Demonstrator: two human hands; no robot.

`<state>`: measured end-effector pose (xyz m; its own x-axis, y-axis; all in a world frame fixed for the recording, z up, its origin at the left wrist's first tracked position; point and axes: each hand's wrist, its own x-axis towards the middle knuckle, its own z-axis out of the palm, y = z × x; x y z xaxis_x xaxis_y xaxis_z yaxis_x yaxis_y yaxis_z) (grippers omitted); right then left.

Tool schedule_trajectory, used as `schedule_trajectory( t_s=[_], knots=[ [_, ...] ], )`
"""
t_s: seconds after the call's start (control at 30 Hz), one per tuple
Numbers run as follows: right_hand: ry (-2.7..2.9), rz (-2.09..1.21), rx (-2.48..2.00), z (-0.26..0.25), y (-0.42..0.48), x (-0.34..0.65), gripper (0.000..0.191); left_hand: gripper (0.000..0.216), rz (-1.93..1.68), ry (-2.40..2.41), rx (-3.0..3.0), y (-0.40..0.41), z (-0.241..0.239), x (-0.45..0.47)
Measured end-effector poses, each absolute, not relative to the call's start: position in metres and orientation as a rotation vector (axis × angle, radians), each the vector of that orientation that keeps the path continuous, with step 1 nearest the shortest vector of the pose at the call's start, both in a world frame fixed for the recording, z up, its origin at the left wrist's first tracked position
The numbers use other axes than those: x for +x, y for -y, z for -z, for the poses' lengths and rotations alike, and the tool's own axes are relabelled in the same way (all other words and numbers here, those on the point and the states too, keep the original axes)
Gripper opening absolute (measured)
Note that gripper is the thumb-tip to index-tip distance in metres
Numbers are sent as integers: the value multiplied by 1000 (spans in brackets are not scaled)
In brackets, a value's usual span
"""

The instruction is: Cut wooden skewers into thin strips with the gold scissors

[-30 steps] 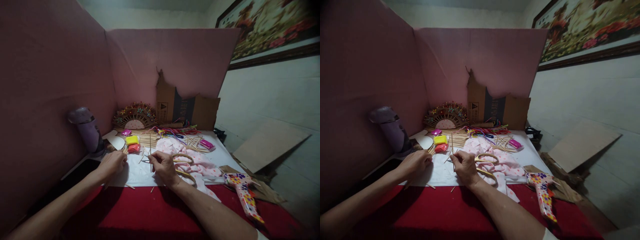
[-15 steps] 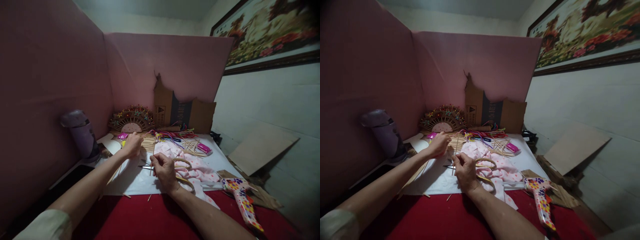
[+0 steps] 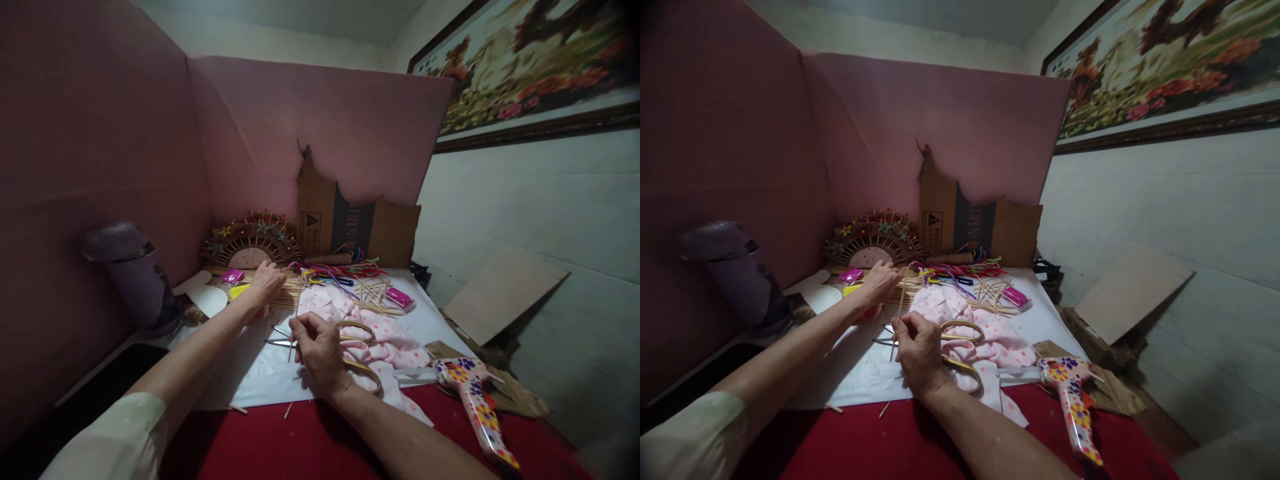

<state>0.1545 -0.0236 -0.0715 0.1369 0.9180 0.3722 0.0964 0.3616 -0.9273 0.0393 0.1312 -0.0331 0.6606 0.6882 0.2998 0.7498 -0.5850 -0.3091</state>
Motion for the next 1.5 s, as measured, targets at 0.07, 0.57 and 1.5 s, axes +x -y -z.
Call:
schedule_trajectory(
  t_s=[0.07, 0.57, 1.5],
  knots=[
    [1206, -838, -1023, 72, 20, 155, 27, 27, 218, 1120, -2458, -131, 31, 37],
    [1097, -895, -979, 73, 15, 157, 32, 21, 312, 1144, -2445, -125, 32, 43],
    [1098, -1318, -727, 70, 9, 167, 34, 25, 1148, 507, -2495, -14, 47, 21]
  ],
)
